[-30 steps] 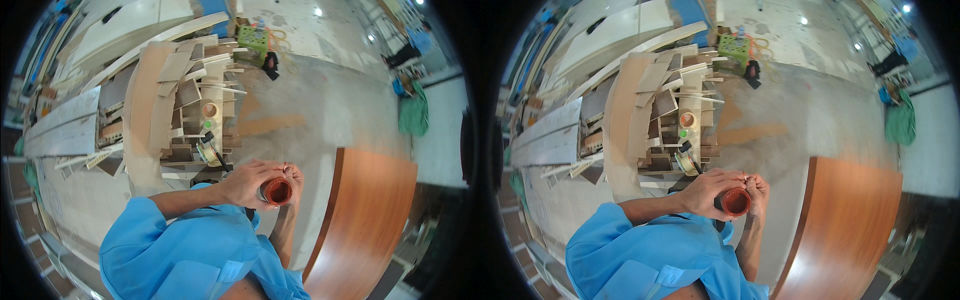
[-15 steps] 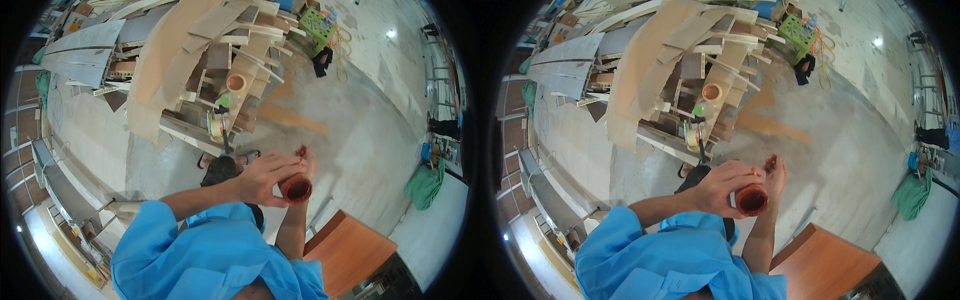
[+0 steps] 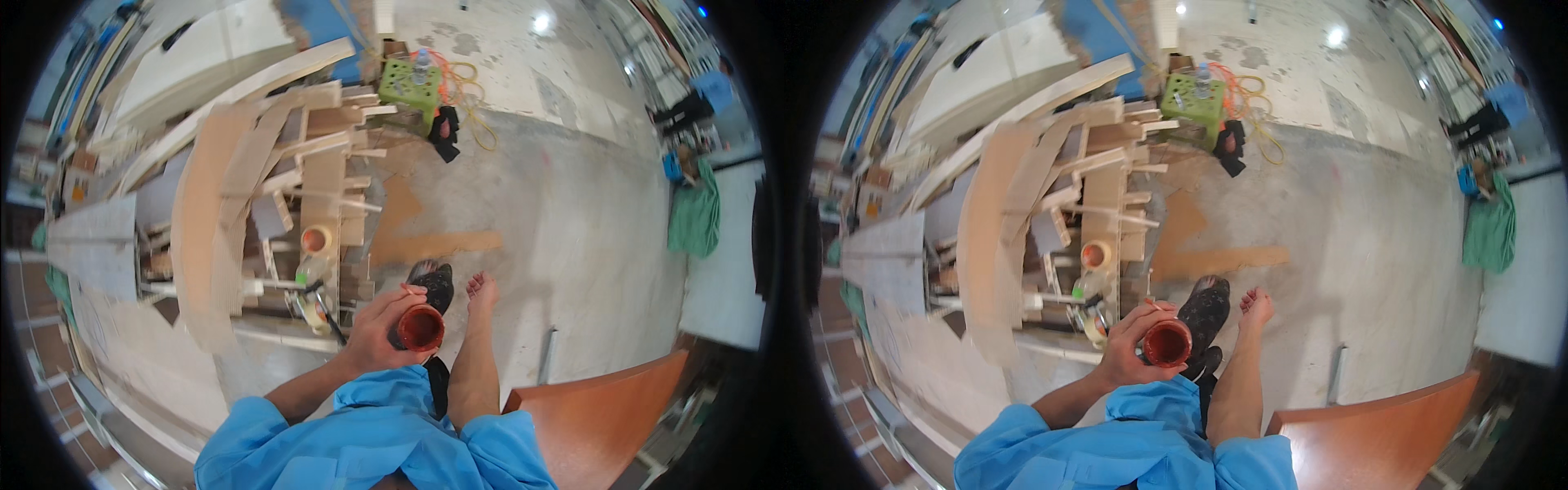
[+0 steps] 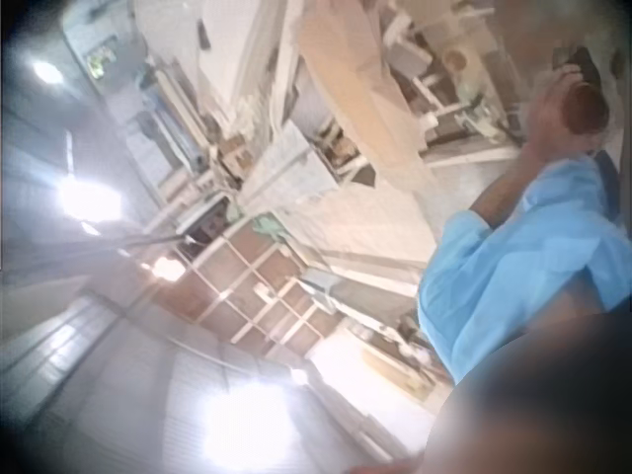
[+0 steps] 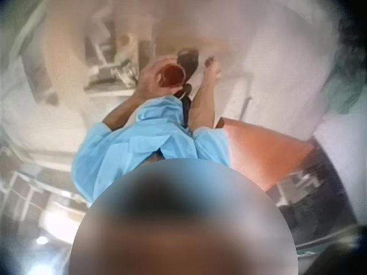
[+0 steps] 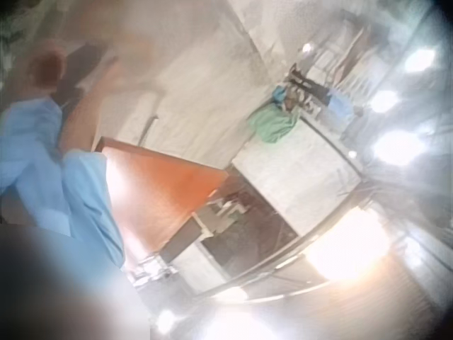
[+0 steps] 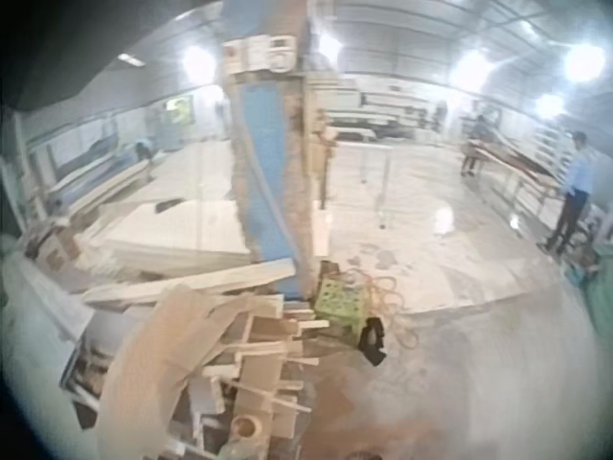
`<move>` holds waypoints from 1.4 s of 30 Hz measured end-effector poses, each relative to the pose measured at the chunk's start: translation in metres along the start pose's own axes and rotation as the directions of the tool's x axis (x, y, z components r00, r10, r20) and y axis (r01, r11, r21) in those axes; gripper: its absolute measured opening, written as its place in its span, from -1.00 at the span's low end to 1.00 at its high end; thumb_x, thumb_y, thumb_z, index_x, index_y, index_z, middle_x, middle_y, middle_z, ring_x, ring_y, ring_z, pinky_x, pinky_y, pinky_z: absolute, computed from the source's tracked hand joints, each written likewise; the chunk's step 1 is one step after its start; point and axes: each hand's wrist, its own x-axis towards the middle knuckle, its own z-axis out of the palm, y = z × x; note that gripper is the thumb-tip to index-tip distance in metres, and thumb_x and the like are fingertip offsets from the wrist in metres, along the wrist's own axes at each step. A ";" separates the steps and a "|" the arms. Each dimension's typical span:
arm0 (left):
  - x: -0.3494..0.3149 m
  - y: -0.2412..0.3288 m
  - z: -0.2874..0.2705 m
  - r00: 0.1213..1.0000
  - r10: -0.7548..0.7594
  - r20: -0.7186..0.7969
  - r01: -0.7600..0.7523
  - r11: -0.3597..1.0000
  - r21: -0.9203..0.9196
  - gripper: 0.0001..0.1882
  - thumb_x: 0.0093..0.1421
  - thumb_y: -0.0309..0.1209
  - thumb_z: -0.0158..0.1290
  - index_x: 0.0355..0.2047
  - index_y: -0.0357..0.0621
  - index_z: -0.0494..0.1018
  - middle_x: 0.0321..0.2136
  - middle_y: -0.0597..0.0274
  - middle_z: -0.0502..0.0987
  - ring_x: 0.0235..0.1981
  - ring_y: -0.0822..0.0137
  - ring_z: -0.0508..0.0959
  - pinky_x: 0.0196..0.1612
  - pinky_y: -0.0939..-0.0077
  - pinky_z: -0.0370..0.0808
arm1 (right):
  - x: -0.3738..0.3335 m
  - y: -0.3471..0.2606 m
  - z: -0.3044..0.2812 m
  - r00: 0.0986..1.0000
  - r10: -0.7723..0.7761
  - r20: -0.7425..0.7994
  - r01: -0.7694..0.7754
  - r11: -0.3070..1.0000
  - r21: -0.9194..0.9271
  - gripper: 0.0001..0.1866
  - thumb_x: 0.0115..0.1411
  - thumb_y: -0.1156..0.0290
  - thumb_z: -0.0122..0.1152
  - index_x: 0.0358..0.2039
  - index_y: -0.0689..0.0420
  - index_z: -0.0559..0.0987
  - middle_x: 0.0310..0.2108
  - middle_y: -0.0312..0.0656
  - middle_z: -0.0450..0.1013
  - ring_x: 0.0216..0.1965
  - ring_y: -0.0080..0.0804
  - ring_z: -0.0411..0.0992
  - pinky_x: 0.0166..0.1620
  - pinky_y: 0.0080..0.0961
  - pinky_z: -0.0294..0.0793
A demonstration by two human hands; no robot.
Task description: The person scrapes the edge of a large wooden tabletop with a small metal tool, then applies a reddish-brown finish to the edge using a small brush, and finally wipes the surface with a black cloth.
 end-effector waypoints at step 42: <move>0.628 -0.401 0.182 0.910 -0.415 0.002 0.410 0.900 0.148 -0.04 -0.33 -0.23 0.48 0.14 -0.27 0.38 0.13 -0.13 0.41 0.16 0.04 0.43 0.23 0.15 0.33 | 0.572 -0.258 0.468 0.851 -0.291 0.436 0.023 0.852 0.523 -0.62 0.27 0.31 0.16 -0.08 0.40 0.55 -0.29 0.01 0.56 -0.01 -0.06 0.54 0.15 -0.21 0.46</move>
